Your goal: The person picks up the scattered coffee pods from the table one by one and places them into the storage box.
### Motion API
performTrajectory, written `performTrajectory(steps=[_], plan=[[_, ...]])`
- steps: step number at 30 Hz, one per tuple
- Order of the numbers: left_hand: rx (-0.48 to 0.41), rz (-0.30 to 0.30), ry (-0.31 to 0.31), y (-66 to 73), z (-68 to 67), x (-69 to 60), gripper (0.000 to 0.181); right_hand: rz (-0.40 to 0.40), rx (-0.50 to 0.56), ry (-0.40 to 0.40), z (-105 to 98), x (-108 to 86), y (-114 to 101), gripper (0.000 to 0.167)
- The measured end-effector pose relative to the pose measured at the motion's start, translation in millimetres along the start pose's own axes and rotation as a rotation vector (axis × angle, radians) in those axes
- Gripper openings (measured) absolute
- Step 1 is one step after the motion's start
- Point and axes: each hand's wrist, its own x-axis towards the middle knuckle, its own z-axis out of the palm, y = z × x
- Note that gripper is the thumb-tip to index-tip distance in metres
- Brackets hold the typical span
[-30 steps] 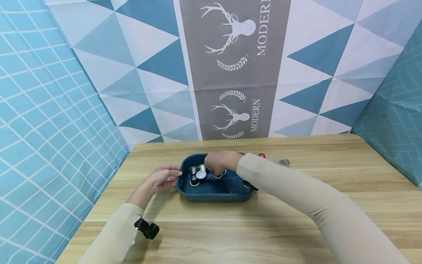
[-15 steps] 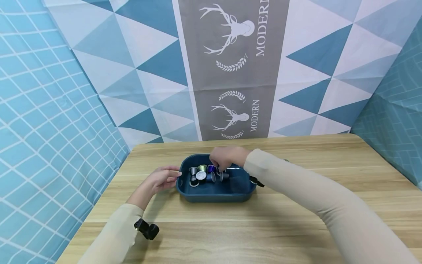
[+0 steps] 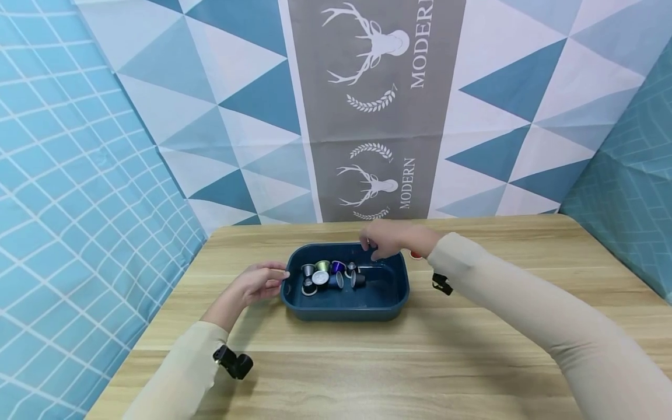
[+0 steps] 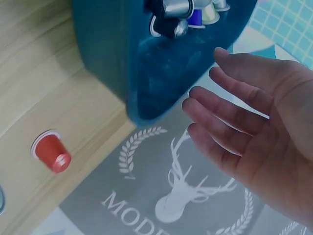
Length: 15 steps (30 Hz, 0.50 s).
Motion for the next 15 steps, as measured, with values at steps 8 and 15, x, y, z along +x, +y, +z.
performTrajectory(steps=[8,15], plan=[[-0.001,-0.009,0.011,1.2,0.1,-1.4,0.046,0.028,0.069,0.065,1,-23.5,14,0.023],[0.01,-0.01,0.016,1.3,0.0,-0.3,0.048,0.074,0.111,0.084,8,-42.6,26,0.026]])
